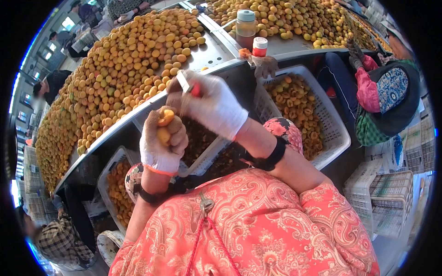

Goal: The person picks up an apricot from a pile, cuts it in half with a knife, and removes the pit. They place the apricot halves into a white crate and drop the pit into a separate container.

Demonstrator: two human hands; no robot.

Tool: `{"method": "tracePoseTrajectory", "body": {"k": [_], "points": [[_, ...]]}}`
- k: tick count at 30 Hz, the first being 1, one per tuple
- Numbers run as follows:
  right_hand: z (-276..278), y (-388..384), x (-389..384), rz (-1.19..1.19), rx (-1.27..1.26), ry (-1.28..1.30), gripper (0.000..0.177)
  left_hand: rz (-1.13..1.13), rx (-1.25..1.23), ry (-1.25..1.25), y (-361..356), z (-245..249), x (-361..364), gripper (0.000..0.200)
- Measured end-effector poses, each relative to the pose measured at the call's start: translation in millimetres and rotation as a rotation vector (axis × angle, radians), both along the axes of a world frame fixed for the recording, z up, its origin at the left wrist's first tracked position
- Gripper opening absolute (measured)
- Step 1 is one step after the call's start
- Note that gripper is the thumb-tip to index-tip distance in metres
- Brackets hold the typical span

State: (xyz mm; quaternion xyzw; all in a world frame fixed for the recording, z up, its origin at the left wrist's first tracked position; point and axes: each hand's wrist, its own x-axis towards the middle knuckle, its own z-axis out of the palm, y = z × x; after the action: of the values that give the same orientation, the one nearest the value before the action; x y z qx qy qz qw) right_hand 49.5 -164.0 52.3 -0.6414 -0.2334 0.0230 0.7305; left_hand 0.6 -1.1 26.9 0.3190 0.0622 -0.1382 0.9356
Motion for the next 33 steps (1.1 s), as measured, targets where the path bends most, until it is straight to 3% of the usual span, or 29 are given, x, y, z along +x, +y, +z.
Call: {"method": "tracePoseTrajectory", "body": {"k": [2, 3, 6, 7, 9, 11, 13, 15, 16, 19, 20, 21, 23, 24, 26, 27, 30, 31, 32, 33], "points": [[-13.0, 6.9, -7.3, -0.033, -0.362, -0.421, 0.027, 0.06, 0.062, 0.167, -2.0, 1.4, -3.2, 0.028], [-24.3, 12.1, -4.9, -0.085, -0.367, -0.681, 0.029, 0.142, 0.088, 0.287, -7.7, 2.9, -4.6, 0.03], [-23.8, 14.7, -8.2, 0.057, -0.349, -0.446, 0.022, -0.018, 0.114, 0.14, 4.5, -6.6, -4.7, 0.019], [-23.2, 17.5, -10.2, 0.093, -0.301, -0.309, 0.017, 0.181, 0.204, 0.131, -5.2, 6.7, -12.6, 0.012], [-2.4, 19.9, -19.3, 0.1, -0.154, 0.302, 0.011, 0.172, 0.142, -0.008, 2.4, 0.3, -20.2, 0.014], [-13.8, 18.6, -12.1, 0.094, 0.029, 0.297, 0.011, 0.273, 0.159, -0.075, 2.6, -12.3, -15.2, 0.015], [-2.8, 24.5, -16.6, -0.033, -0.371, 0.026, 0.014, 0.325, 0.201, -0.035, 11.8, -12.6, -16.8, 0.015], [-17.1, 38.8, -13.6, 0.042, -0.463, -0.467, 0.013, 0.156, 0.327, -0.019, 19.2, -11.5, -22.8, 0.019], [-13.4, 40.8, -19.5, 0.118, -0.484, -0.28, 0.019, 0.175, 0.376, -0.064, 19.6, -10.7, -24.9, 0.027], [-5.3, 45.4, -19.2, 0.163, -0.652, -0.298, 0.022, 0.224, 0.562, -0.144, 26.8, -23.6, -22.3, 0.03], [-8.2, 51.6, -19.9, 0.133, -0.653, -0.454, 0.02, 0.261, 0.674, -0.179, 29.9, -27.5, -19.9, 0.031], [-10.8, 55.7, -19.3, 0.106, -0.727, -0.452, 0.018, 0.264, 0.672, -0.178, 32.5, -31.3, -20.4, 0.031], [-19.7, 62.9, -17.3, 0.018, -0.737, -0.447, 0.015, 0.42, 1.01, -0.287, 47.5, -21.2, -26.6, 0.027], [-28.2, 64.9, -11.9, 0.013, -0.675, -0.343, 0.013, 0.44, 0.963, -0.222, 60.5, -12.8, -30.1, 0.017], [-34.6, 64.2, -4.4, 0.024, -0.603, -0.159, 0.009, 0.645, 1.044, -0.304, 99.0, -18.0, -31.3, 0.014], [-39.5, 61.4, -0.1, 0.02, -0.601, -0.155, 0.009, 0.643, 0.95, -0.168, 119.9, -10.9, -38.5, 0.014], [-70.3, 47.6, 16.0, 0.056, -0.721, -0.033, 0.01, 0.891, 1.19, -0.09, 211.1, -59.6, -36.6, 0.016], [-76.2, 45.3, 16.3, 0.059, -0.77, -0.073, 0.013, 0.881, 1.059, 0.033, 227.0, -58.7, -44.8, 0.018], [-83.9, 43.4, 17.6, 0.067, -0.807, -0.104, 0.014, 0.852, 1.166, 0.102, 258.0, -78.7, -47.6, 0.019], [-90.9, 41.5, 20.1, 0.073, -0.844, -0.136, 0.015, 0.759, 0.992, 0.206, 267.8, -74.5, -54.7, 0.022]]}}
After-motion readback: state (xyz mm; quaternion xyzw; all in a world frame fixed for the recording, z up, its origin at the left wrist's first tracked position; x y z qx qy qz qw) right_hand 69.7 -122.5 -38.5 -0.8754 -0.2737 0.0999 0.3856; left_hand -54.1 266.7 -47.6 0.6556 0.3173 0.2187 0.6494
